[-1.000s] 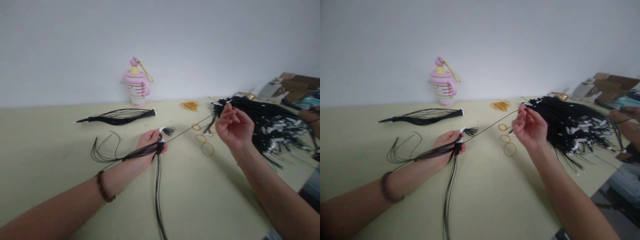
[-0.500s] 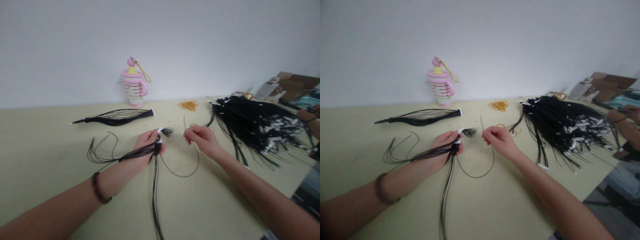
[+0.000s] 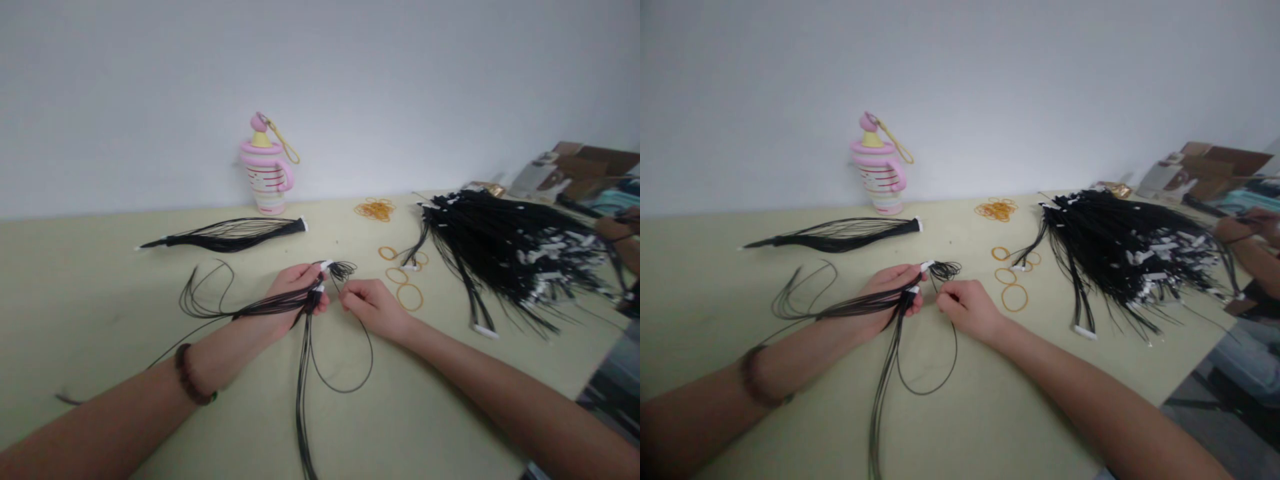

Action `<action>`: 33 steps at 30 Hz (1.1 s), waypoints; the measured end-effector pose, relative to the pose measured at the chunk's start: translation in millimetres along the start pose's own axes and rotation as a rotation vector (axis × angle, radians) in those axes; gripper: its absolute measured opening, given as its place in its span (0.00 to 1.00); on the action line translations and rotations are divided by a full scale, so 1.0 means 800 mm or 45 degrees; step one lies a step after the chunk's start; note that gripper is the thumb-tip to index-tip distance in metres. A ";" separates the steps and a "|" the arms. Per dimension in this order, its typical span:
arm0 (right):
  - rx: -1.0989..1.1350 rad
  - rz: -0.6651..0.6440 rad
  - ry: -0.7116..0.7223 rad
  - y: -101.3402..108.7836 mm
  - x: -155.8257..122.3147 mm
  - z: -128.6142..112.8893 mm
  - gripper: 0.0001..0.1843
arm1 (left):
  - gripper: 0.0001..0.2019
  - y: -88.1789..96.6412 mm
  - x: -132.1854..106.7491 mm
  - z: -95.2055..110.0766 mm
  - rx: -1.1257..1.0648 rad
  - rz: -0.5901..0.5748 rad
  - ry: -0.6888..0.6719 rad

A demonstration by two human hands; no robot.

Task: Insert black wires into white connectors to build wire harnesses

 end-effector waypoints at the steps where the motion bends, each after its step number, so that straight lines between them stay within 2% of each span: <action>1: 0.008 0.001 -0.006 0.000 0.000 0.000 0.12 | 0.11 0.000 0.000 0.000 0.002 -0.011 0.002; 19: 0.061 -0.089 -0.069 0.004 0.001 -0.003 0.13 | 0.11 -0.002 -0.004 0.006 0.017 -0.041 0.014; 33: 0.051 -0.139 -0.029 0.005 0.001 -0.003 0.12 | 0.13 0.000 -0.002 0.002 0.017 -0.050 -0.005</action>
Point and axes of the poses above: each hand's wrist, its own x-axis towards the middle knuckle, its own y-axis out of the back of the hand, z = x × y, the point moved 1 cm from there along x, towards the middle knuckle, and after that the axes turned 11 degrees about x, right-handed, at the moved point
